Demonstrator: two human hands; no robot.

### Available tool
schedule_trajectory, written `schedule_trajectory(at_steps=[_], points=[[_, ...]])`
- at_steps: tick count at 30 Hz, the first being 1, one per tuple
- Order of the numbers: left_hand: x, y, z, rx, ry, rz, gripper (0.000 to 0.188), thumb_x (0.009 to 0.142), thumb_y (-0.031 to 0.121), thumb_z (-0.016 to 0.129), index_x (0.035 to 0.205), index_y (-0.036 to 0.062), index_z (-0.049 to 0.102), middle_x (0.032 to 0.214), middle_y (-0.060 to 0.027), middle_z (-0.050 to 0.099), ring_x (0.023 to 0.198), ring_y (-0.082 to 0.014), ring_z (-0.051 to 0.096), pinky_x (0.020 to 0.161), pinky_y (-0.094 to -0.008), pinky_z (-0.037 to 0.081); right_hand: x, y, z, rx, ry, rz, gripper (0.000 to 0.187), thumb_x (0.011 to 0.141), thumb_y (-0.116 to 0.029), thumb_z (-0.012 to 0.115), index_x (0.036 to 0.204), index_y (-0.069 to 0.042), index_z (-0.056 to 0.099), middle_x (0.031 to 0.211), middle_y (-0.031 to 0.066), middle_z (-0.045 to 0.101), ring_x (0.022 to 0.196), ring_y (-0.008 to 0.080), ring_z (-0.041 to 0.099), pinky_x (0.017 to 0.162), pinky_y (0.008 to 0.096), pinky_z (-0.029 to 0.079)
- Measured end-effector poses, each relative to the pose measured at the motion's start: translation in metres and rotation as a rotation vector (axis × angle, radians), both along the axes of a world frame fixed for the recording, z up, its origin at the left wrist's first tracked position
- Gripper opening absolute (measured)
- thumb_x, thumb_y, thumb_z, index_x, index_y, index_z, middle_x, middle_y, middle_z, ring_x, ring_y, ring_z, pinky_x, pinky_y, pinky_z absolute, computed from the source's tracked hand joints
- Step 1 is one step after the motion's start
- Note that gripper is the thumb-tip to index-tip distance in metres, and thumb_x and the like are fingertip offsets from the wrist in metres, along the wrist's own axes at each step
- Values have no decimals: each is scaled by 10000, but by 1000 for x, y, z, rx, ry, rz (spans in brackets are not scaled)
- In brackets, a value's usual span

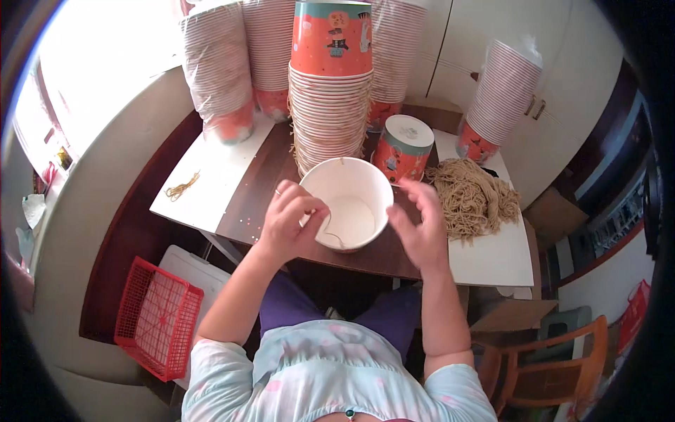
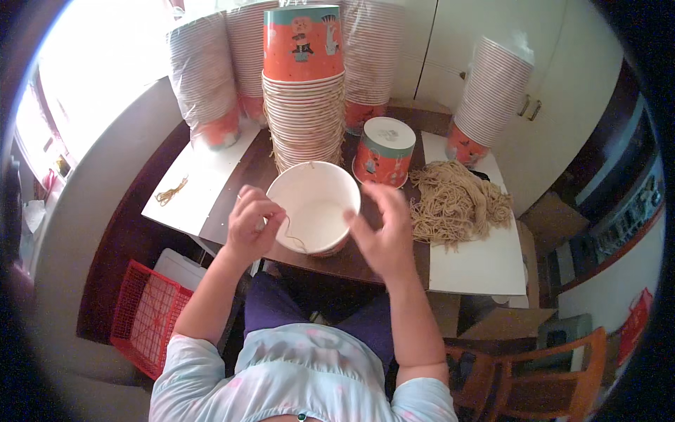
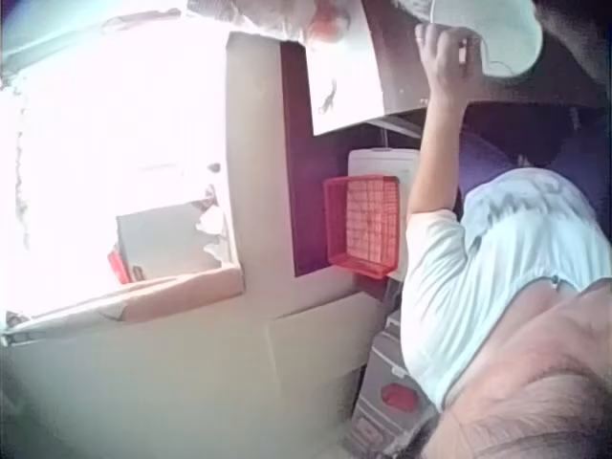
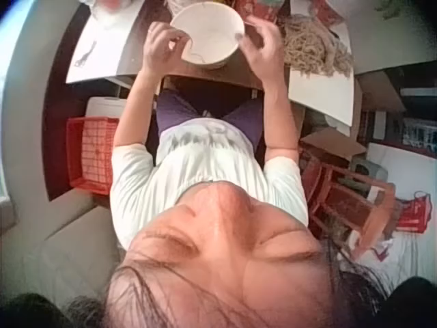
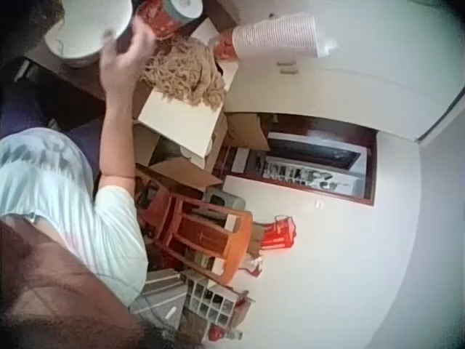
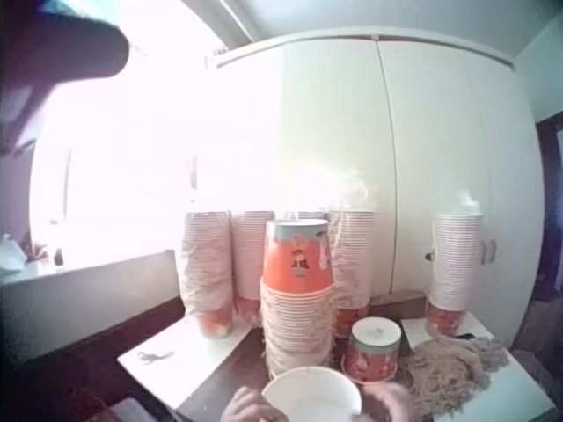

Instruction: Tying strings to paper buckets and packing them into plastic bags.

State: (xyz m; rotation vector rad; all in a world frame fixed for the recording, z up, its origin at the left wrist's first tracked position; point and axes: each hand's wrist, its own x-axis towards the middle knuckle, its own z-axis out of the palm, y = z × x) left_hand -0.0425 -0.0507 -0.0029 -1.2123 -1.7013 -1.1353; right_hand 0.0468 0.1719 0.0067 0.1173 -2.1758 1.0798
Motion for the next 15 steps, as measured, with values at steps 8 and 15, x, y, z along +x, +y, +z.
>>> schedule_trajectory(at_steps=[8, 15], points=[[24, -35, -33, 243, -427, -146, 142, 756, 47, 677, 868, 4, 602, 923, -111, 551, 851, -199, 530, 732, -320, 430, -40, -4, -1, 61, -392, 159, 274, 769, -79, 571, 1004, 46, 633, 840, 180, 666, 795, 255, 666, 714, 370, 505], [47, -39, 14, 180, -775, -321, 648, 820, 524, 640, 1159, -22, 557, 1182, -120, 550, 1131, -192, 482, 905, -307, 387, 1, -55, 57, 1113, 536, -186, 398, 762, -122, 580, 1137, 3, 635, 1203, 149, 600, 610, 97, 477, 514, 247, 391]])
